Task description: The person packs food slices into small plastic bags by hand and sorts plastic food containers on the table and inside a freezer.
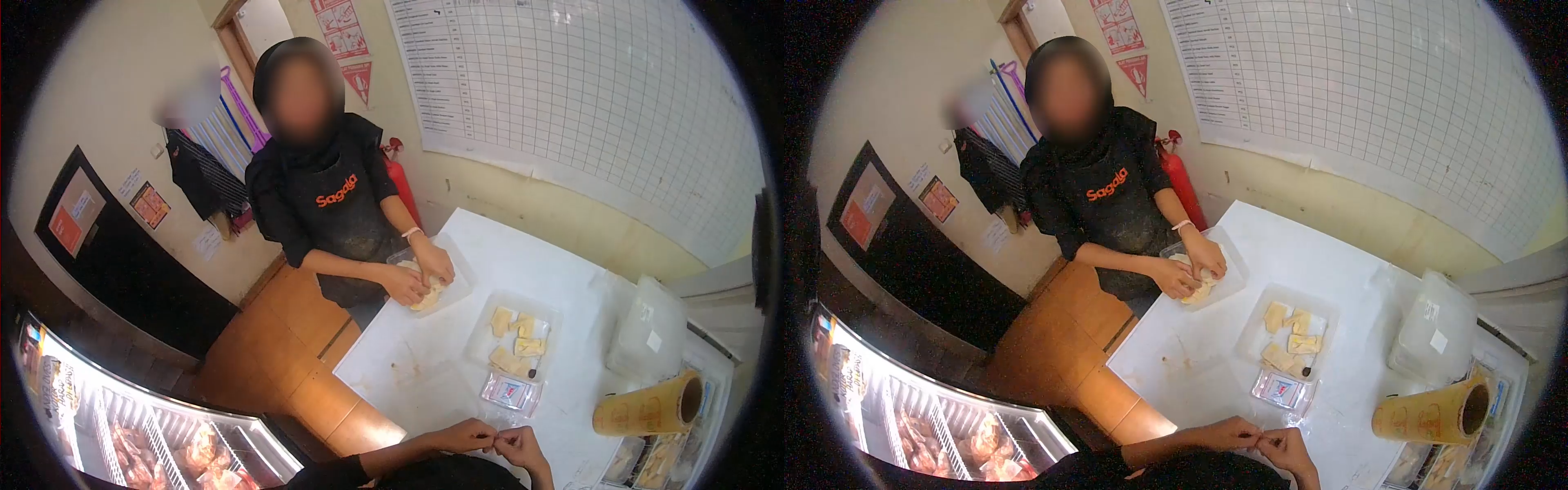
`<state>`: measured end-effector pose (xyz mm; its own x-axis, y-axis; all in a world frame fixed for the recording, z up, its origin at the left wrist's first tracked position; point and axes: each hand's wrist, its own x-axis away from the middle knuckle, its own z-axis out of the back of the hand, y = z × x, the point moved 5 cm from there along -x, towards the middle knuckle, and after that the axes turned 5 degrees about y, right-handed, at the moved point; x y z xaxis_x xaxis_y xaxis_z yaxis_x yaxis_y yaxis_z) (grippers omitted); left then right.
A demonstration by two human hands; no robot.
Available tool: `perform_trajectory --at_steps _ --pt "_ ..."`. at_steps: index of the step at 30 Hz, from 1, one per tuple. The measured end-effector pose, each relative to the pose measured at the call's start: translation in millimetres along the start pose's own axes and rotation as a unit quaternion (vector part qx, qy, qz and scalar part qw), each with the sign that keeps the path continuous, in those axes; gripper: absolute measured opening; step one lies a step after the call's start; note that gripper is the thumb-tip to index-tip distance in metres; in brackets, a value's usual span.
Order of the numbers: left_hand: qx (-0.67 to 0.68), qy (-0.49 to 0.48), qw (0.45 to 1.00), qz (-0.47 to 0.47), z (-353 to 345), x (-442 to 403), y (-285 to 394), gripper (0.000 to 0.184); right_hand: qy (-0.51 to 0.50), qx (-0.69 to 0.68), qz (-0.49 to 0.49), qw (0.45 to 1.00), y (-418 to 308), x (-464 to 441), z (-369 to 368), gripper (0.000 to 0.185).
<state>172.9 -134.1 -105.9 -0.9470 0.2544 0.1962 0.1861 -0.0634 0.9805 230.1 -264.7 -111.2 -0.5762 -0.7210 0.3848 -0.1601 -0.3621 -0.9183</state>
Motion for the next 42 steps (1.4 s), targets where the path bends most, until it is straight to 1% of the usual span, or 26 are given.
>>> perform_trajectory --at_steps 1,3,5,6,8,10,12,14,16,18,20,22,23,24,25,27,28,30,32,33,35,36,38,39,40,42 --pt "-0.002 0.007 1.000 -0.004 -0.7 1.4 5.0 0.026 -0.002 0.002 0.001 1.000 1.0 0.4 -0.8 0.020" --pt "-0.006 0.018 1.000 -0.009 -2.1 1.4 0.6 0.024 0.034 -0.027 -0.021 0.999 1.0 0.2 -0.3 0.024" --pt "-0.052 0.062 0.995 -0.062 -6.7 -0.5 -17.4 0.020 0.049 -0.033 -0.017 0.998 4.1 -0.8 -3.1 0.025" --pt "-0.053 0.064 0.995 -0.062 -7.5 0.5 -12.6 0.020 0.067 -0.041 -0.016 0.997 7.6 -0.5 -3.3 0.026" --pt "-0.074 0.113 0.991 -0.024 -6.5 3.2 -4.8 0.021 0.085 -0.019 -0.009 0.996 17.5 -2.5 -3.8 0.027" --pt "-0.090 0.128 0.987 -0.029 -7.6 2.3 -7.2 0.023 0.104 0.003 -0.004 0.995 27.3 -5.5 -7.0 0.027" --pt "-0.108 0.141 0.983 -0.034 -7.1 0.8 -5.0 0.025 0.182 -0.004 0.058 0.982 23.1 -8.1 -7.0 0.037" --pt "-0.151 0.149 0.977 -0.004 -6.4 -0.7 -0.4 0.029 0.184 0.023 0.055 0.981 13.8 -8.5 -5.1 0.037" --pt "-0.174 0.152 0.973 -0.007 -7.8 -2.5 -6.5 0.030 0.188 0.050 0.049 0.980 15.4 -9.1 -5.3 0.037" --pt "-0.196 0.155 0.968 -0.010 -9.0 -3.3 -12.3 0.032 0.198 0.010 0.059 0.978 35.1 -14.6 -7.0 0.037" --pt "-0.236 0.165 0.957 0.016 -11.4 -1.5 -17.9 0.033 0.192 -0.016 0.055 0.980 51.5 -17.6 -9.6 0.036" --pt "-0.225 0.174 0.959 0.001 -11.6 1.6 -9.2 0.032 0.189 -0.042 0.054 0.980 40.5 -14.2 -6.7 0.035" --pt "-0.214 0.186 0.959 -0.013 -9.3 2.9 -4.3 0.032 0.161 -0.040 0.067 0.984 31.8 -11.2 -3.7 0.030" --pt "-0.213 0.183 0.960 -0.014 -6.3 3.1 -2.0 0.032 0.132 -0.039 0.078 0.987 22.0 -7.9 -3.4 0.025" --pt "-0.187 0.169 0.968 -0.007 -3.3 2.9 -1.2 0.031 0.134 -0.040 0.076 0.987 21.9 -5.5 -0.5 0.025" --pt "-0.159 0.154 0.975 0.001 -2.0 2.0 -6.7 0.031 0.096 -0.030 0.047 0.994 25.3 -3.1 1.1 0.020" --pt "-0.161 0.148 0.976 -0.018 -2.9 1.3 -9.9 0.030 0.097 -0.031 0.046 0.994 15.7 0.0 3.5 0.020" --pt "-0.161 0.140 0.976 -0.036 -6.3 1.6 -9.4 0.029 0.049 0.112 0.093 0.988 -12.9 7.6 4.5 0.016" --pt "-0.108 0.150 0.982 -0.038 -7.0 2.6 -1.3 0.028 0.055 0.131 0.104 0.984 -28.6 11.2 2.4 0.017" --pt "-0.105 0.147 0.983 -0.036 -7.1 2.4 -3.6 0.028 0.061 0.149 0.116 0.980 -32.6 13.7 1.3 0.017" --pt "-0.031 0.109 0.993 -0.038 -11.4 2.3 -13.4 0.029 0.042 0.121 0.099 0.987 -21.6 13.6 2.3 0.018" --pt "-0.025 0.104 0.994 -0.034 -11.9 3.1 -13.1 0.029 0.024 0.093 0.087 0.992 -13.4 12.5 1.7 0.019" --pt "-0.020 0.064 0.998 0.007 -12.2 3.0 -14.9 0.031 0.028 0.079 0.074 0.994 -2.1 16.1 0.0 0.023" --pt "-0.016 0.026 0.997 0.071 -12.7 3.1 -14.4 0.032 0.048 0.084 0.064 0.993 -9.5 16.8 -1.0 0.024" --pt "-0.012 0.022 0.997 0.075 -11.9 2.4 -13.4 0.032 0.068 0.089 0.054 0.992 -16.3 16.7 -2.3 0.025" --pt "-0.032 -0.013 0.987 0.160 -13.5 3.9 -23.4 0.038 0.088 0.090 0.064 0.990 -21.4 17.2 -5.0 0.025"
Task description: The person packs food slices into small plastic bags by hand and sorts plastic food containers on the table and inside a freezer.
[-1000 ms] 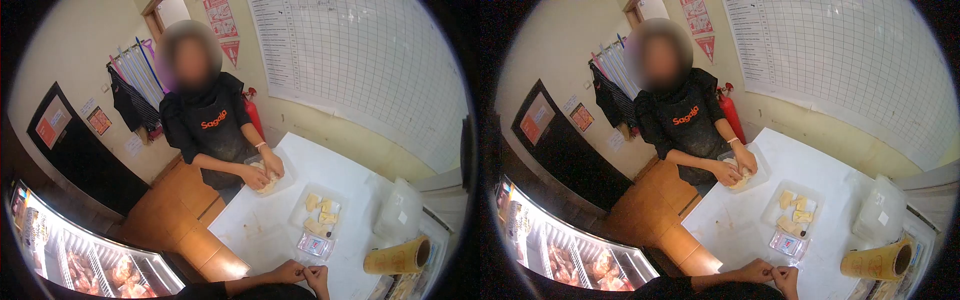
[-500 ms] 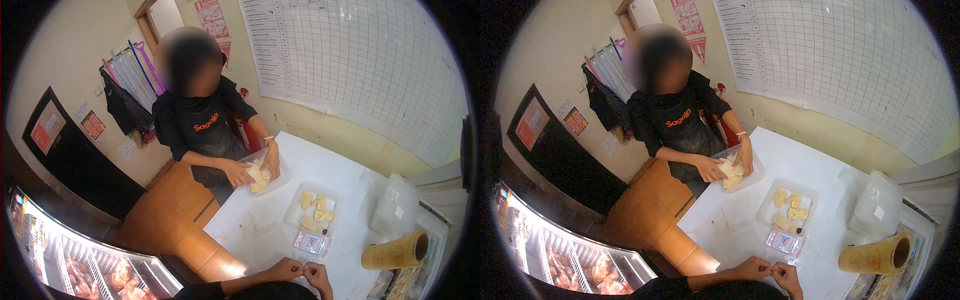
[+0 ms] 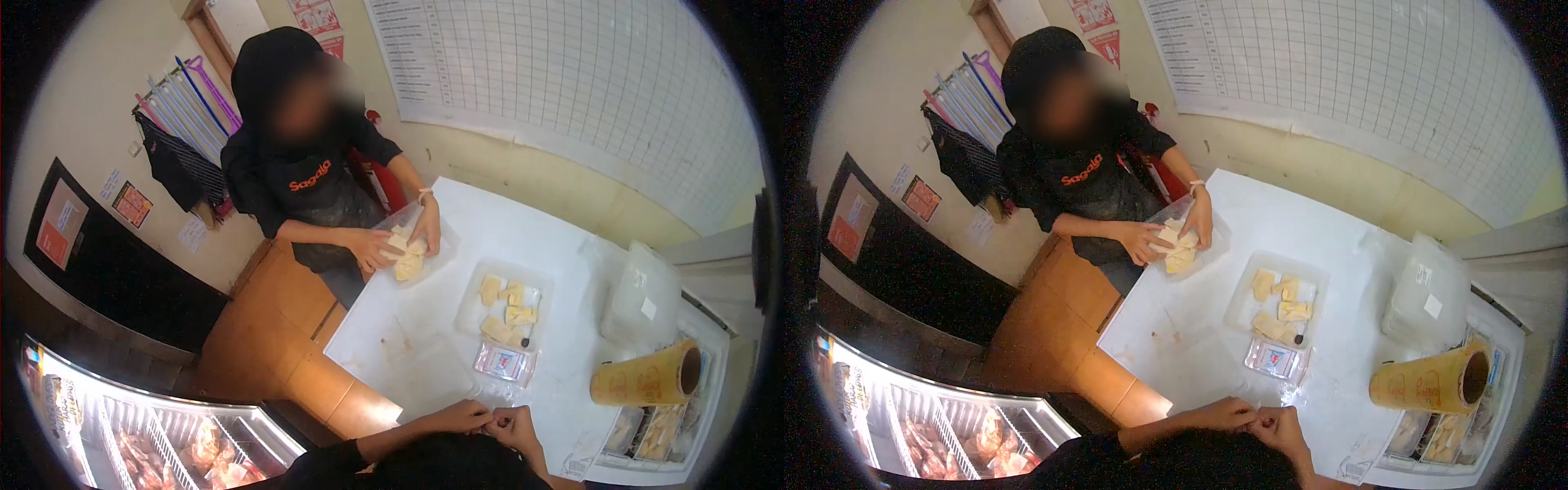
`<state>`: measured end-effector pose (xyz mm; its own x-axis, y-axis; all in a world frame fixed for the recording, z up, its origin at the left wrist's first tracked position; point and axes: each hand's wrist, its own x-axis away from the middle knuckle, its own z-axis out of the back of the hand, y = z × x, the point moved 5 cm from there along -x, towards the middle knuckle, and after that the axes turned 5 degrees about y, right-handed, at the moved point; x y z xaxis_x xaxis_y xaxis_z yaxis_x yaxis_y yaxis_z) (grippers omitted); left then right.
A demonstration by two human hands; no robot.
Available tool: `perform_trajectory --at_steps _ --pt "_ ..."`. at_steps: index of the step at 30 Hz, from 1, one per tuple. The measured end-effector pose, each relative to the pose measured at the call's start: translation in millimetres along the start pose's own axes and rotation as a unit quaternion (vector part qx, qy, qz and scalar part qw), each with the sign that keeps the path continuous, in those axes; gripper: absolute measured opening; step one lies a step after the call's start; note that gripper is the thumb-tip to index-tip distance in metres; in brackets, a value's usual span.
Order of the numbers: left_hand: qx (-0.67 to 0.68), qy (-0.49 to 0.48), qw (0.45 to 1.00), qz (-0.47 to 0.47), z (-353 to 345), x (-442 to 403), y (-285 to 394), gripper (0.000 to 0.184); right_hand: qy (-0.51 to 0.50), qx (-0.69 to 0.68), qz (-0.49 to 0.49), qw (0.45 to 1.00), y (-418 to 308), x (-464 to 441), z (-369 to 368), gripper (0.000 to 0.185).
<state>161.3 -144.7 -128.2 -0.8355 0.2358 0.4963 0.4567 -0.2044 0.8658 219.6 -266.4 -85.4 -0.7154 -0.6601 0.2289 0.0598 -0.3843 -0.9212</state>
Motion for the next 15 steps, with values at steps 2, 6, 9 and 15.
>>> perform_trajectory --at_steps 2,6,9,15 --pt "0.011 -0.009 1.000 -0.028 -3.0 -0.4 0.4 0.041 0.010 0.042 0.066 0.997 -0.5 -0.9 -4.0 0.024" --pt "-0.026 0.002 0.998 -0.057 -3.0 -6.0 -3.9 0.034 0.012 0.067 0.044 0.997 13.8 3.1 -8.6 0.021" --pt "-0.004 -0.019 0.996 -0.084 -5.0 -8.5 -8.6 0.032 0.013 0.067 0.056 0.996 17.5 8.0 -8.7 0.017" --pt "0.105 -0.059 0.985 -0.120 -17.1 2.6 -2.4 0.025 0.022 -0.142 -0.061 0.988 26.5 22.5 -12.5 0.022"
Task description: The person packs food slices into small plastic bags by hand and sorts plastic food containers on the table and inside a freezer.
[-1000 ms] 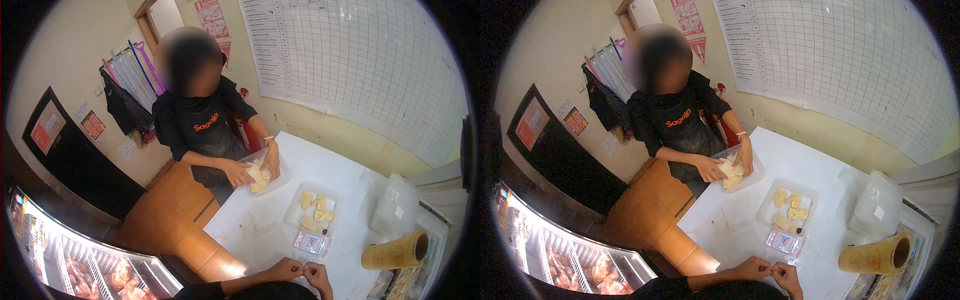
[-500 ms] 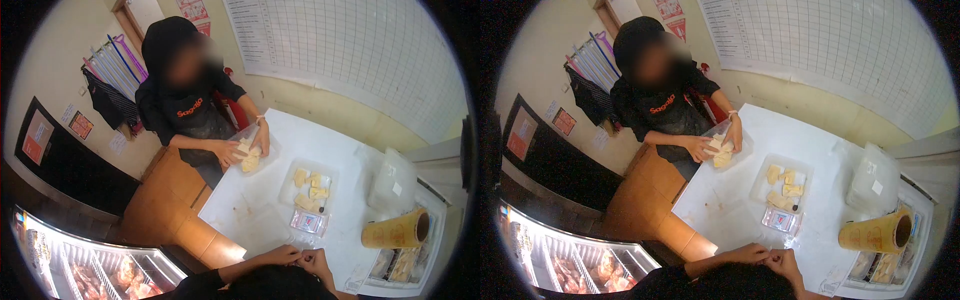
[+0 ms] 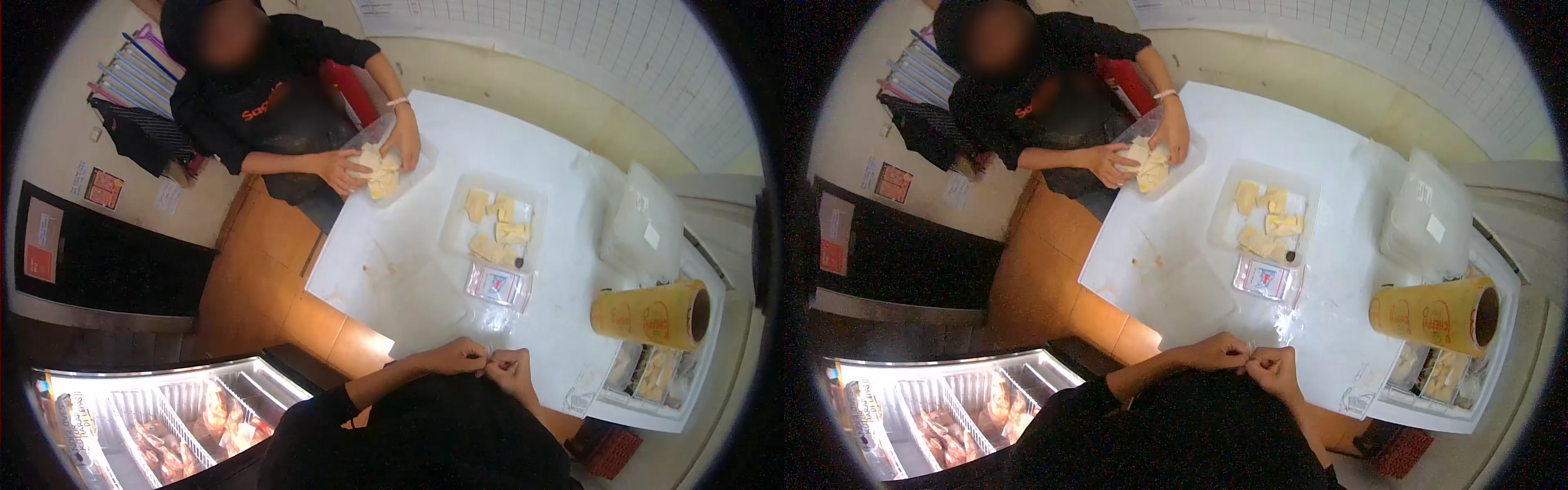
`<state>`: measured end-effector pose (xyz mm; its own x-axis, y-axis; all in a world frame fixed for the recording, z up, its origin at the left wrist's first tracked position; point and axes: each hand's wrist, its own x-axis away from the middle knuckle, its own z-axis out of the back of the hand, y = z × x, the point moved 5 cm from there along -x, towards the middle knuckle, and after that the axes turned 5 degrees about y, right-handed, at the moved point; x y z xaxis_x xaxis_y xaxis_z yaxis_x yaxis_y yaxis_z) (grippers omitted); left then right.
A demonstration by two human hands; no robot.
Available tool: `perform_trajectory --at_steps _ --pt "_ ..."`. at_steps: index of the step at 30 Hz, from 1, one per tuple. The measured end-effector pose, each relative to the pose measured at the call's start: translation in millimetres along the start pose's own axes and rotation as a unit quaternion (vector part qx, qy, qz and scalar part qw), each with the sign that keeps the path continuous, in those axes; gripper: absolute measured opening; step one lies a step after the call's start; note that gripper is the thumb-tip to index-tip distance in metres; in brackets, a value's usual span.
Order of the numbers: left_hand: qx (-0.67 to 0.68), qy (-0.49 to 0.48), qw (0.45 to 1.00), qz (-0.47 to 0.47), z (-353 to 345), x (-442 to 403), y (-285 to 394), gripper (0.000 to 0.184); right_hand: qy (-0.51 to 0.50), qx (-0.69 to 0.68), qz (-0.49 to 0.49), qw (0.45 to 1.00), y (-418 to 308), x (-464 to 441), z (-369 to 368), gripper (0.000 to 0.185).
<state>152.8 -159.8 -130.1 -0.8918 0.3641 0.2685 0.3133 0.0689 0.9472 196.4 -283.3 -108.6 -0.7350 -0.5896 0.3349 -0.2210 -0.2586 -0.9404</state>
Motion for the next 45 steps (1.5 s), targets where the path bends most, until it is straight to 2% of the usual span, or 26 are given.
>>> perform_trajectory --at_steps 2,4,9,10,11,12,13,14,15,18,19,21,22,23,24,26,28,30,32,33,35,36,38,41,45 --pt "-0.049 0.067 0.994 -0.076 -0.3 1.9 -0.2 0.021 0.001 -0.028 -0.009 1.000 16.6 1.5 3.1 0.022" --pt "-0.073 0.076 0.993 -0.054 -0.6 2.8 0.5 0.021 0.004 -0.056 -0.014 0.998 21.2 2.5 3.1 0.023" --pt "-0.183 0.102 0.978 -0.014 -0.5 4.8 5.5 0.021 0.081 -0.017 -0.027 0.996 20.1 -0.6 7.4 0.023" --pt "-0.234 0.158 0.959 0.009 3.9 7.6 8.4 0.025 0.083 -0.016 -0.027 0.996 17.9 -1.3 6.9 0.023" --pt "-0.283 0.212 0.935 0.030 8.0 9.7 12.7 0.029 0.135 0.110 0.052 0.983 5.9 -1.6 10.0 0.022" --pt "-0.283 0.210 0.935 0.029 5.5 8.3 17.9 0.029 0.182 0.234 0.128 0.946 -6.9 -0.4 10.5 0.021" --pt "-0.362 0.246 0.895 0.081 7.7 8.8 21.5 0.031 0.184 0.236 0.127 0.946 -10.4 -1.8 9.0 0.021" --pt "-0.438 0.278 0.845 0.132 9.9 10.5 26.8 0.033 0.196 0.333 0.142 0.911 -17.1 -3.4 6.5 0.020" --pt "-0.438 0.276 0.846 0.130 8.6 9.8 35.7 0.033 0.207 0.426 0.157 0.867 -24.7 -5.6 3.6 0.019" --pt "-0.447 0.283 0.835 0.149 17.4 8.0 57.5 0.036 0.208 0.428 0.148 0.867 -59.8 -9.2 4.0 0.022" --pt "-0.439 0.282 0.842 0.132 19.5 8.2 62.1 0.029 0.210 0.429 0.147 0.866 -65.6 -10.8 6.0 0.022" --pt "-0.433 0.280 0.850 0.112 21.6 9.6 77.8 0.028 0.213 0.410 0.153 0.874 -73.7 -14.9 9.8 0.019" --pt "-0.392 0.325 0.860 0.010 20.5 12.0 101.8 0.033 0.217 0.411 0.153 0.872 -74.7 -17.5 13.2 0.019" --pt "-0.346 0.366 0.859 -0.093 22.8 15.4 119.8 0.045 0.217 0.351 0.176 0.893 -76.1 -19.3 17.7 0.018" --pt "-0.346 0.364 0.859 -0.095 30.5 15.2 122.6 0.045 0.216 0.290 0.199 0.911 -77.9 -20.9 22.1 0.016" --pt "-0.179 0.143 0.966 -0.122 27.1 7.5 116.7 0.077 0.181 0.251 0.195 0.931 -87.6 -24.3 28.8 0.016" --pt "-0.186 0.146 0.965 -0.111 36.0 4.8 88.3 0.080 0.147 0.210 0.191 0.947 -90.7 -25.5 29.8 0.017" --pt "-0.193 0.146 0.965 -0.101 39.3 4.6 73.6 0.083 0.203 0.191 0.191 0.941 -92.9 -24.4 35.9 0.019" --pt "-0.350 0.259 0.891 -0.128 46.8 10.0 78.4 0.088 0.226 0.190 0.181 0.938 -93.0 -24.6 35.8 0.019" --pt "-0.349 0.257 0.892 -0.129 42.3 9.9 88.7 0.088 0.245 0.189 0.173 0.935 -92.6 -24.4 35.2 0.019" --pt "-0.507 0.300 0.795 -0.143 29.6 12.1 123.6 0.085 0.236 0.187 0.173 0.938 -91.5 -25.3 24.7 0.018" --pt "-0.506 0.299 0.796 -0.143 25.5 8.4 119.1 0.085 0.225 0.185 0.175 0.941 -89.8 -25.6 18.9 0.018" --pt "-0.398 0.299 0.841 -0.210 16.1 4.5 106.9 0.075 0.230 0.217 0.174 0.933 -82.3 -26.2 12.0 0.020" --pt "-0.413 0.328 0.813 -0.246 14.4 8.5 96.8 0.065 0.251 0.241 0.166 0.923 -82.0 -25.5 9.6 0.022" --pt "-0.403 0.332 0.814 -0.254 16.8 9.3 96.3 0.061 0.255 0.242 0.144 0.925 -79.6 -27.1 13.7 0.025"
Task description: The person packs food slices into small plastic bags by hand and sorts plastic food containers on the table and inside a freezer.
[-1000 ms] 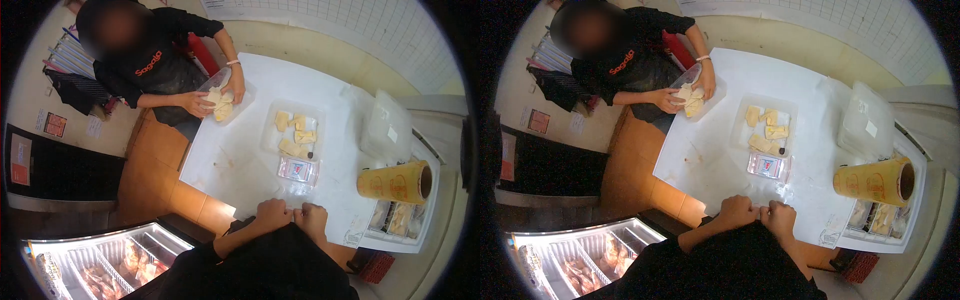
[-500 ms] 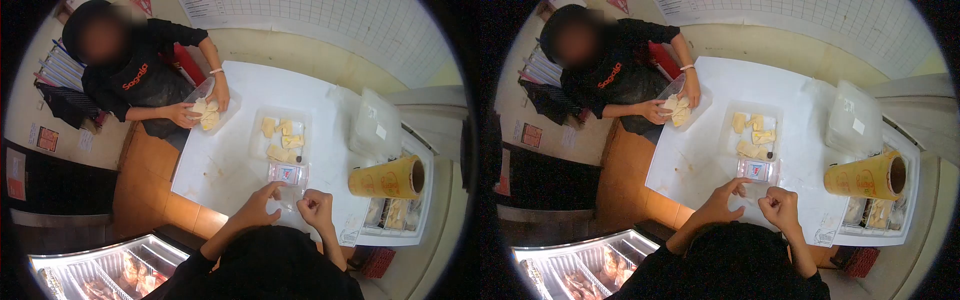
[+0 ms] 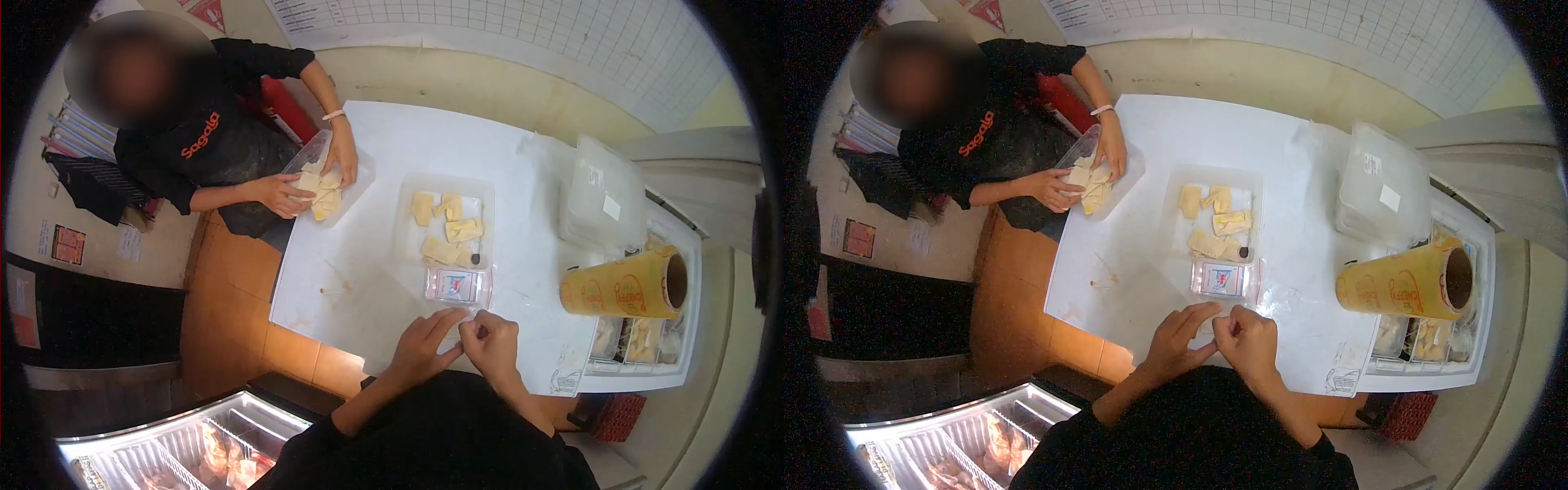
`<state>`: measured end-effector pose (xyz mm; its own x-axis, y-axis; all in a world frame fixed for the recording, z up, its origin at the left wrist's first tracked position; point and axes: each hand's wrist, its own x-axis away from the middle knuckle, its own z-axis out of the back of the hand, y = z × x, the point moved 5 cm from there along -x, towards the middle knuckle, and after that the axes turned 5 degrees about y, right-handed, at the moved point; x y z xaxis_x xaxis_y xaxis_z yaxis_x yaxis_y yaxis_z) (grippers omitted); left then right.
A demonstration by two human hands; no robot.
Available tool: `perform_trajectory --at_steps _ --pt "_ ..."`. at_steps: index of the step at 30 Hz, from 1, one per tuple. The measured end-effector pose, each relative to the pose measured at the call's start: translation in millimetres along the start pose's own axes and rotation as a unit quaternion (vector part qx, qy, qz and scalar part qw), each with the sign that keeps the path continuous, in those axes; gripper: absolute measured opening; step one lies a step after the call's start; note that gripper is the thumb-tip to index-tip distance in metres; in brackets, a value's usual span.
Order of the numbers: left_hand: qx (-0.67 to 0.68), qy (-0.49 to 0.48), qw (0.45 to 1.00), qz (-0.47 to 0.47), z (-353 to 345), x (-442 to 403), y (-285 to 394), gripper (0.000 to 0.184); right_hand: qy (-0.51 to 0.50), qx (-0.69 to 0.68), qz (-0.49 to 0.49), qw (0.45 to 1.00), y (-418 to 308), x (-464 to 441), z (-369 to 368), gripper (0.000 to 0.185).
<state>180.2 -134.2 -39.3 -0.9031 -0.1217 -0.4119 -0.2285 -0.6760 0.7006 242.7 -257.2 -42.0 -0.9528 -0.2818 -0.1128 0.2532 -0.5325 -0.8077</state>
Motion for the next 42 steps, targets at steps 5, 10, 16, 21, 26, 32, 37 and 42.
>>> perform_trajectory --at_steps 5,10,16,21,26,32,37,42 --pt "0.048 0.048 0.988 0.139 13.3 0.2 -29.2 0.055 -0.138 0.025 -0.025 0.990 -11.5 -43.7 4.3 0.029" --pt "0.098 0.119 0.960 0.232 37.4 -3.9 -49.4 0.056 -0.067 0.239 0.170 0.954 32.4 -105.7 -53.6 0.026" --pt "0.119 0.163 0.943 0.263 41.2 11.1 -58.2 0.053 -0.139 0.317 0.017 0.938 49.8 -127.8 -99.8 0.059" --pt "0.143 0.183 0.930 0.285 34.7 13.8 -61.7 0.055 -0.210 0.321 -0.031 0.923 54.5 -138.6 -99.2 0.051" --pt "0.203 0.242 0.907 0.278 33.7 11.4 -62.7 0.044 -0.120 0.246 0.027 0.961 51.2 -136.2 -94.5 0.039" --pt "0.140 0.214 0.935 0.245 35.0 12.9 -71.9 0.022 -0.199 0.099 0.011 0.975 41.4 -127.3 -93.8 0.017" --pt "0.198 0.232 0.919 0.250 34.6 12.0 -73.0 0.015 -0.146 0.098 0.217 0.960 28.5 -124.6 -85.2 0.022" --pt "0.108 0.225 0.944 0.214 45.9 8.0 -73.6 0.020 -0.029 0.101 0.413 0.905 -13.8 -101.9 -50.7 0.028"
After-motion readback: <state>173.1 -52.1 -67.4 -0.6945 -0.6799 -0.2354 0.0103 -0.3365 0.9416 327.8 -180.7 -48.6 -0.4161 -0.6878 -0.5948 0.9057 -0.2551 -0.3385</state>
